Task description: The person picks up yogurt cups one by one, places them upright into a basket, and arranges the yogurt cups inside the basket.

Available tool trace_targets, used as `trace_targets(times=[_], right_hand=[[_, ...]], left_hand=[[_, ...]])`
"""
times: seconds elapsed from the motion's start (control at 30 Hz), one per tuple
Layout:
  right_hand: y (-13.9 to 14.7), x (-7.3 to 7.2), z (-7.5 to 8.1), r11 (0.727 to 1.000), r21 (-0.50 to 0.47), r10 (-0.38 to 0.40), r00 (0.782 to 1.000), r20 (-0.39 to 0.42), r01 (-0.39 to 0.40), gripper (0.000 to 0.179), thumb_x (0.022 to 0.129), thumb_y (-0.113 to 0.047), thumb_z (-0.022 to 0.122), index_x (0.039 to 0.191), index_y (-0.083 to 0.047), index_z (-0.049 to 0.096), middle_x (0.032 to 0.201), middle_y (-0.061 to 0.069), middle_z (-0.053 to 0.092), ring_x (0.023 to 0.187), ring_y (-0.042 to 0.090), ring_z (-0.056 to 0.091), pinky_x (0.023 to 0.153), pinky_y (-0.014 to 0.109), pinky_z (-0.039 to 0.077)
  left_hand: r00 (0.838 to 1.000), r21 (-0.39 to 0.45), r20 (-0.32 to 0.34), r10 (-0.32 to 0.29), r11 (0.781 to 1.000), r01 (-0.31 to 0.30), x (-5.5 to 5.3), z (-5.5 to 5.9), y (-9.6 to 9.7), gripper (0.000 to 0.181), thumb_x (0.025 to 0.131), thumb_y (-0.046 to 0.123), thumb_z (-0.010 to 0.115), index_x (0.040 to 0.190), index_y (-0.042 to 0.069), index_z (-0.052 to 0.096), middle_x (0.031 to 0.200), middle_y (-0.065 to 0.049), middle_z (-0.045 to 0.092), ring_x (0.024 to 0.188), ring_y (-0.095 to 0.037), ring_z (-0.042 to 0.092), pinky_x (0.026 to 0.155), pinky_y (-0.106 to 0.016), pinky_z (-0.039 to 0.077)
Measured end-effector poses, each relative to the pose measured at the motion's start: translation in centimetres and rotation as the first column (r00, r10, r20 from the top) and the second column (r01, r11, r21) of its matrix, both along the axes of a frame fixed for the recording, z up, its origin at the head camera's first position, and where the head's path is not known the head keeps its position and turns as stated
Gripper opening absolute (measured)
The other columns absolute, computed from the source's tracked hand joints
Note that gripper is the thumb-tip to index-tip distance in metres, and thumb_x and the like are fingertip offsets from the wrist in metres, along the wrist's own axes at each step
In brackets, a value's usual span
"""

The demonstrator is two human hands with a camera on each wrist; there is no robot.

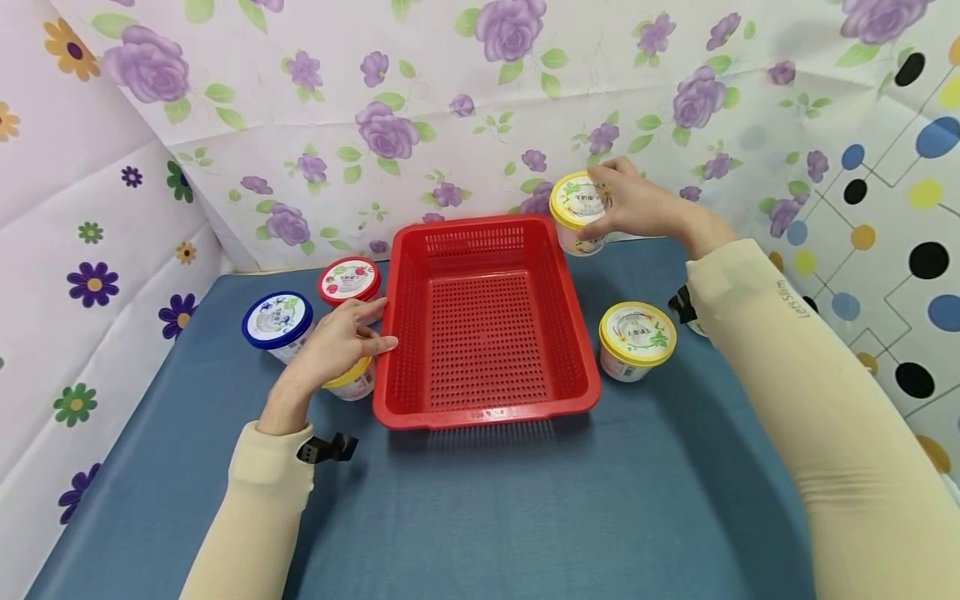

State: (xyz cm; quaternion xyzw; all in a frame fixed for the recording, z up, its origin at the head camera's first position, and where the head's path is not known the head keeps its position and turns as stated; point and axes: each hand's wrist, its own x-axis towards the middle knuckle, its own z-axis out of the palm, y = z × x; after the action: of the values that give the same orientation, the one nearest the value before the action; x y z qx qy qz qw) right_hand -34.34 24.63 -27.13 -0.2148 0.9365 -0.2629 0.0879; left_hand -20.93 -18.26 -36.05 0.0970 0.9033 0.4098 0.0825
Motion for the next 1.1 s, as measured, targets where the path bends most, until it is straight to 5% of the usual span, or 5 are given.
trace_targets(times=[0.67,1.1], right_hand=[[-1.1,-0.3,0.9,1.0,0.015,0.017,1.0,-0.002,-0.017,0.11,0.088,-0.03,0.083,0.166,-0.001,0.011,0.163,0.027,0.014,0.138,0.044,0.028,0.11,0.063,0.034],[-4.9,-0.8,0.6,0.998,-0.015,0.066,0.998,0.007,-0.066,0.108,0.088,-0.03,0.084,0.167,-0.007,0.014,0.162,0.025,0.019,0.132,0.039,0.038,0.108,0.054,0.037]], left_hand=[[1.0,0.002,-0.005,-0.006,1.0,0.006,-0.2,0.0,0.1,0.071,0.096,0.012,0.074,0.158,0.002,0.041,0.131,-0.02,0.052,0.104,-0.03,0.063,0.085,-0.04,0.057],[1.0,0.015,-0.003,-0.005,1.0,0.005,-0.2,-0.2,0.0,0.07,0.097,0.012,0.075,0.158,0.001,0.042,0.133,-0.019,0.053,0.102,-0.03,0.063,0.081,-0.036,0.058]])
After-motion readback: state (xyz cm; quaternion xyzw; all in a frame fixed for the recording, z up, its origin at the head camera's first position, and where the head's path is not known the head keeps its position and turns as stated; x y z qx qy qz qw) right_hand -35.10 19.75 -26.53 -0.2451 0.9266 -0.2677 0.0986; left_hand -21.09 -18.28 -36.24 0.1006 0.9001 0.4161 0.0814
